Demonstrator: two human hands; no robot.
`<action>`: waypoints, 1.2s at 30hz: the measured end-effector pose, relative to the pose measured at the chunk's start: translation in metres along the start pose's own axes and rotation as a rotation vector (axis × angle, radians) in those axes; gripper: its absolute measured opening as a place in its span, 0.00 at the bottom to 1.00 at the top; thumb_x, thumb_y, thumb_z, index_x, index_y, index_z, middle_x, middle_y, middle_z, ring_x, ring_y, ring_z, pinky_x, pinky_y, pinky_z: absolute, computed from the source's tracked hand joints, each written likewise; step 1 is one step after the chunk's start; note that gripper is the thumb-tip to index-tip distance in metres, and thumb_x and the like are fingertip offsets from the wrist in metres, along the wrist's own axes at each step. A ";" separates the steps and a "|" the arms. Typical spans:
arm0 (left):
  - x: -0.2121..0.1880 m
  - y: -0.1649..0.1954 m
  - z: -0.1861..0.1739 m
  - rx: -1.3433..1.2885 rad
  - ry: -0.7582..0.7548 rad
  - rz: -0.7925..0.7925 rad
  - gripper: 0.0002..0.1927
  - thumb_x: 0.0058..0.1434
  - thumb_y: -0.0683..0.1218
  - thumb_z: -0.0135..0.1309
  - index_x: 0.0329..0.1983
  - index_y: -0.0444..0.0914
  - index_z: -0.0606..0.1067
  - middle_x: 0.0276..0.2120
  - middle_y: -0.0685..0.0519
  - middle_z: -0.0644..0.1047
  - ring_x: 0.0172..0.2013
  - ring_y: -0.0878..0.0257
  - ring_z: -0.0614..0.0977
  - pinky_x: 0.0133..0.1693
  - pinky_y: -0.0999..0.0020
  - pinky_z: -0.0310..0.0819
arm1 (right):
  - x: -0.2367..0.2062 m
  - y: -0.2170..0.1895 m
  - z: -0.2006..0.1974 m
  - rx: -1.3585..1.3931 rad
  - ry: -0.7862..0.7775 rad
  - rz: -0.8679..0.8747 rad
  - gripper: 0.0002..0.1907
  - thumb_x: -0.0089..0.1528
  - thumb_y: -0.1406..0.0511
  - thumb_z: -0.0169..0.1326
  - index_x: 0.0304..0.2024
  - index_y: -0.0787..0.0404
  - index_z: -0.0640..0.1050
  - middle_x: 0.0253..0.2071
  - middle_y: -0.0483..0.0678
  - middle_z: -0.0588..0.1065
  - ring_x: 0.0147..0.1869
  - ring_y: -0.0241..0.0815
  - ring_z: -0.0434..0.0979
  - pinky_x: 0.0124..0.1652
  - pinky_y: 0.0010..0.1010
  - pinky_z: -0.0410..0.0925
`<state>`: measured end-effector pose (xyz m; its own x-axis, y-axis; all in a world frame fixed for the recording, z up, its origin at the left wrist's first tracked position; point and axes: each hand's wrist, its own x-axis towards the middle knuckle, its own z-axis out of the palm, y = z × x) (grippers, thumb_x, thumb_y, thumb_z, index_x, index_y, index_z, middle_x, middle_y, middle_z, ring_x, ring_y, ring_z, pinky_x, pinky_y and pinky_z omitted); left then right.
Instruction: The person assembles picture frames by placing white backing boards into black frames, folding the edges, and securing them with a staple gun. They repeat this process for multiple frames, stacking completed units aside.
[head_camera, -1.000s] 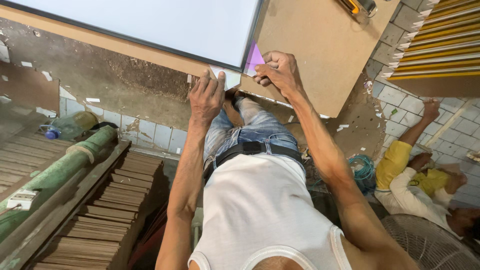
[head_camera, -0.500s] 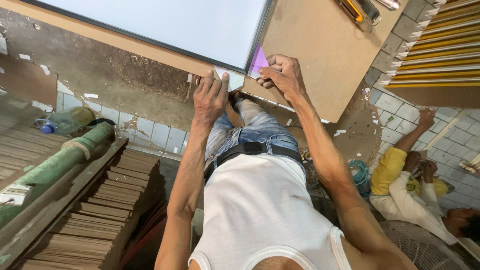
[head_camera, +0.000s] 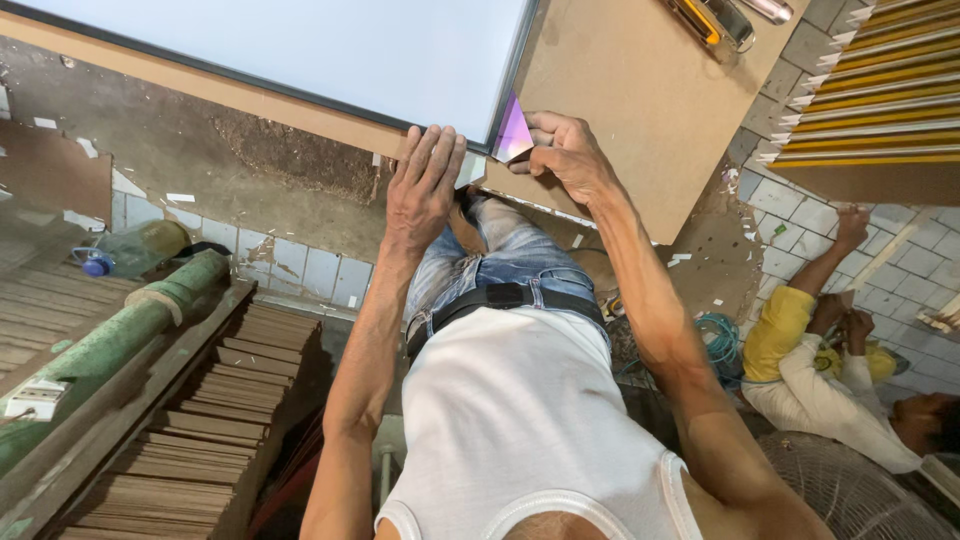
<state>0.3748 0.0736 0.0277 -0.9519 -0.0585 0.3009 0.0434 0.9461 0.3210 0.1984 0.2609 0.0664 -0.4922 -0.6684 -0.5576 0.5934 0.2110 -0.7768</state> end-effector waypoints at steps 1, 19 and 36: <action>0.000 0.000 0.000 -0.002 -0.005 0.001 0.23 0.69 0.39 0.49 0.68 0.32 0.71 0.66 0.45 0.71 0.68 0.50 0.70 0.72 0.49 0.60 | 0.000 0.000 0.001 0.000 0.003 -0.008 0.27 0.53 0.76 0.49 0.57 0.73 0.75 0.42 0.50 0.82 0.36 0.33 0.80 0.43 0.25 0.78; 0.037 -0.021 -0.026 -0.257 0.030 0.105 0.15 0.59 0.39 0.57 0.50 0.38 0.81 0.51 0.50 0.81 0.54 0.54 0.81 0.60 0.54 0.74 | 0.036 -0.024 0.039 -0.569 0.290 0.040 0.12 0.60 0.65 0.64 0.28 0.68 0.78 0.26 0.50 0.82 0.26 0.36 0.84 0.23 0.26 0.75; 0.123 -0.067 -0.037 -0.759 -0.407 0.234 0.15 0.55 0.48 0.68 0.42 0.36 0.80 0.36 0.49 0.77 0.36 0.50 0.80 0.36 0.56 0.75 | 0.013 0.021 0.086 -0.902 0.879 -0.296 0.08 0.60 0.66 0.66 0.34 0.67 0.84 0.28 0.55 0.75 0.35 0.49 0.76 0.37 0.41 0.67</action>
<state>0.2654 -0.0091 0.0760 -0.9211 0.3641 0.1376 0.3020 0.4455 0.8428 0.2593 0.1951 0.0677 -0.9856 -0.1546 -0.0691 -0.0765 0.7703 -0.6331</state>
